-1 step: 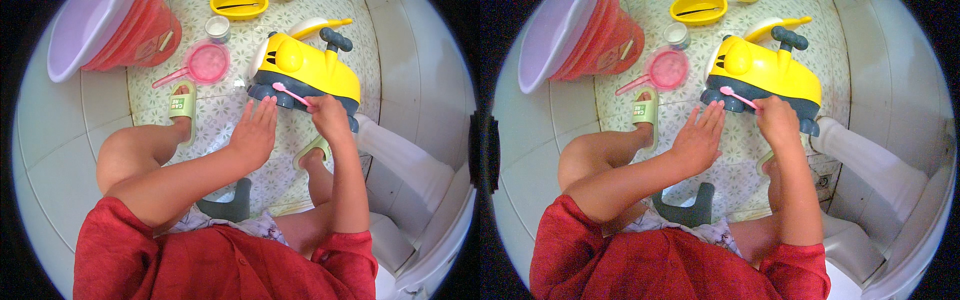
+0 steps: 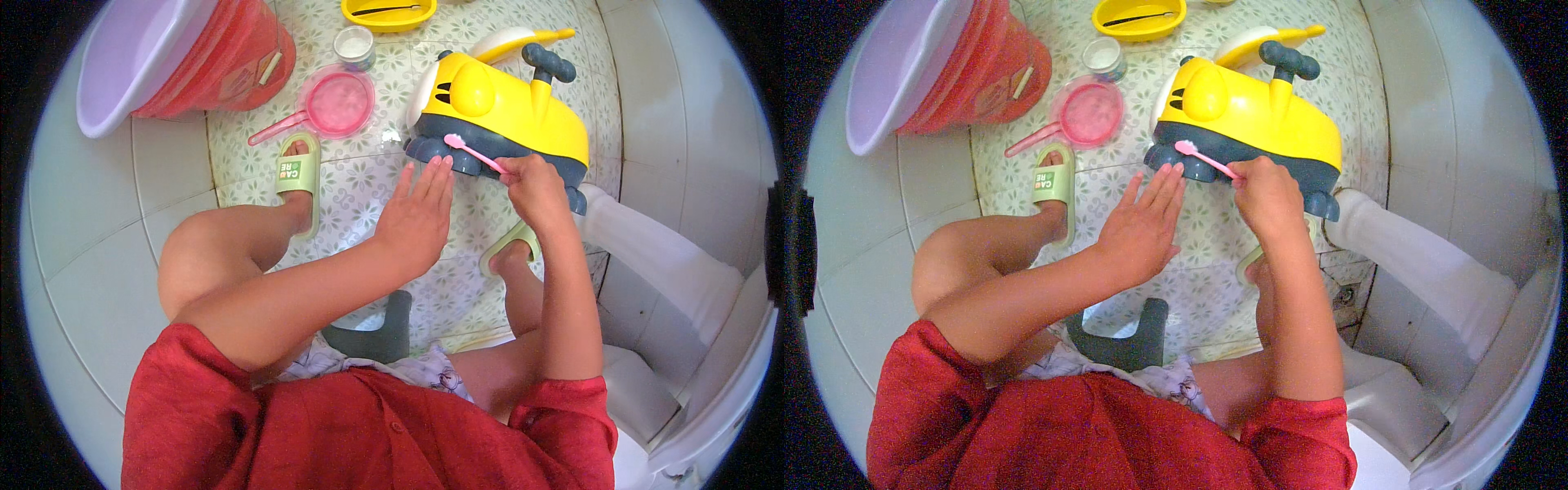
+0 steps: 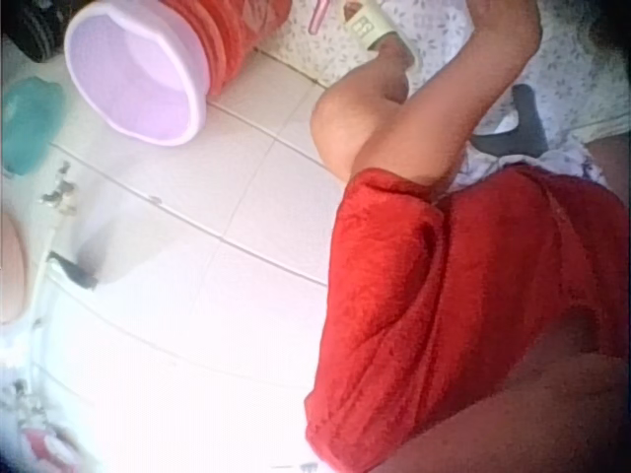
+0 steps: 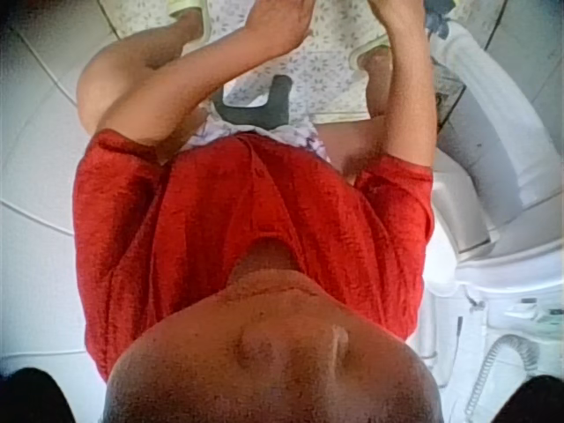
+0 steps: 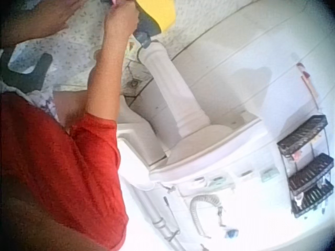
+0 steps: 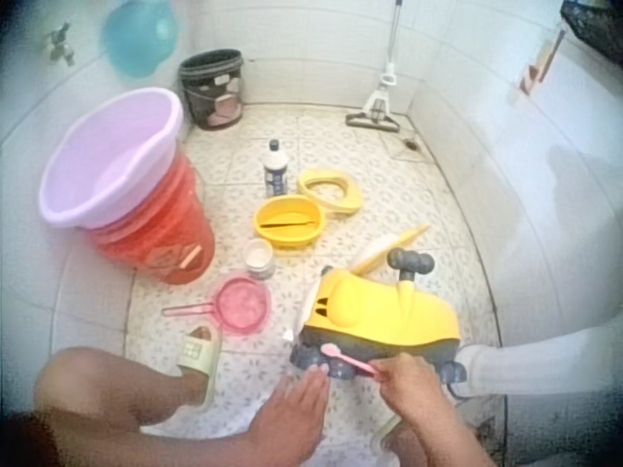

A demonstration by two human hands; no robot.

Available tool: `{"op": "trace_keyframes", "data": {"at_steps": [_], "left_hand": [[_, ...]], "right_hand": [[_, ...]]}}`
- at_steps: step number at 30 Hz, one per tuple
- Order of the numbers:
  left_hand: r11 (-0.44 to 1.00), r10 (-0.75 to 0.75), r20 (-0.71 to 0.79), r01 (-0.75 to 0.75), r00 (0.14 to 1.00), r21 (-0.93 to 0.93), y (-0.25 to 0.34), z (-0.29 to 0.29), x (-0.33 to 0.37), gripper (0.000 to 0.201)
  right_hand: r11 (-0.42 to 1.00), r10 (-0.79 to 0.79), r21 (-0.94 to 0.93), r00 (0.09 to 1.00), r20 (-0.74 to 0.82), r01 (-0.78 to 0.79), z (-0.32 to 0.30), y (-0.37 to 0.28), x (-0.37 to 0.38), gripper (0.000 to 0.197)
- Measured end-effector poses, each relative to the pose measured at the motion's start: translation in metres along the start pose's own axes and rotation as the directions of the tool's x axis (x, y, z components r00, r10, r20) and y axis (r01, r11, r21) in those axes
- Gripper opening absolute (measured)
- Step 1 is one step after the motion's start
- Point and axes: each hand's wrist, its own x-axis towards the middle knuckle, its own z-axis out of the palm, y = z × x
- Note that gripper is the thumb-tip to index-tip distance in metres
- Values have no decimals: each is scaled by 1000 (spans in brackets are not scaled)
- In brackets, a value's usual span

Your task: The person cleans a plastic potty chair by scrubbing its bottom base with a toothbrush, turning it over, and scrubbing the top and side surfaces.

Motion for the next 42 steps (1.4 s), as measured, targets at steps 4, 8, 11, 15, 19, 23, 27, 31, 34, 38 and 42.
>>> {"op": "trace_keyframes", "data": {"at_steps": [4,8,11,15,19,23,27,31,34,38,42], "left_hand": [[1000,28,-79,-27,996,15,-11,5,0,84],[1000,-1,-69,0,998,-13,-6,-2,4,81],[999,34,-66,-36,997,-38,-7,-1,8,76],[996,69,-34,-71,997,-62,-7,-14,14,71],[991,28,-109,-42,994,-124,-3,-9,13,67],[986,37,-132,-59,990,-159,-2,-9,14,69],[978,35,-120,-58,992,-200,-2,-14,17,71],[968,20,-100,-44,995,-246,-7,-16,12,61],[968,24,-127,-54,992,-244,-6,-13,12,65],[976,-1,-109,-23,994,-218,0,-14,16,68],[976,18,-103,-39,995,-213,-8,-15,14,67]], "right_hand": [[995,98,21,990,105,-101,-19,19,-3,21],[994,96,44,991,93,-101,-16,26,-1,21],[995,85,56,996,14,-86,0,11,-1,22],[996,58,73,998,-35,-55,-6,-1,-2,20],[986,165,5,986,16,-165,-25,5,-7,18],[987,130,-92,991,-17,-131,-16,2,-2,19],[982,159,-88,984,-73,-166,0,-25,1,21],[963,262,-46,964,-42,-264,-28,-5,4,24],[950,307,-61,952,-2,-307,-36,-4,7,23],[985,139,-88,983,-121,-150,-4,-24,10,21],[984,174,-37,985,15,-173,-20,-5,14,18]]}}
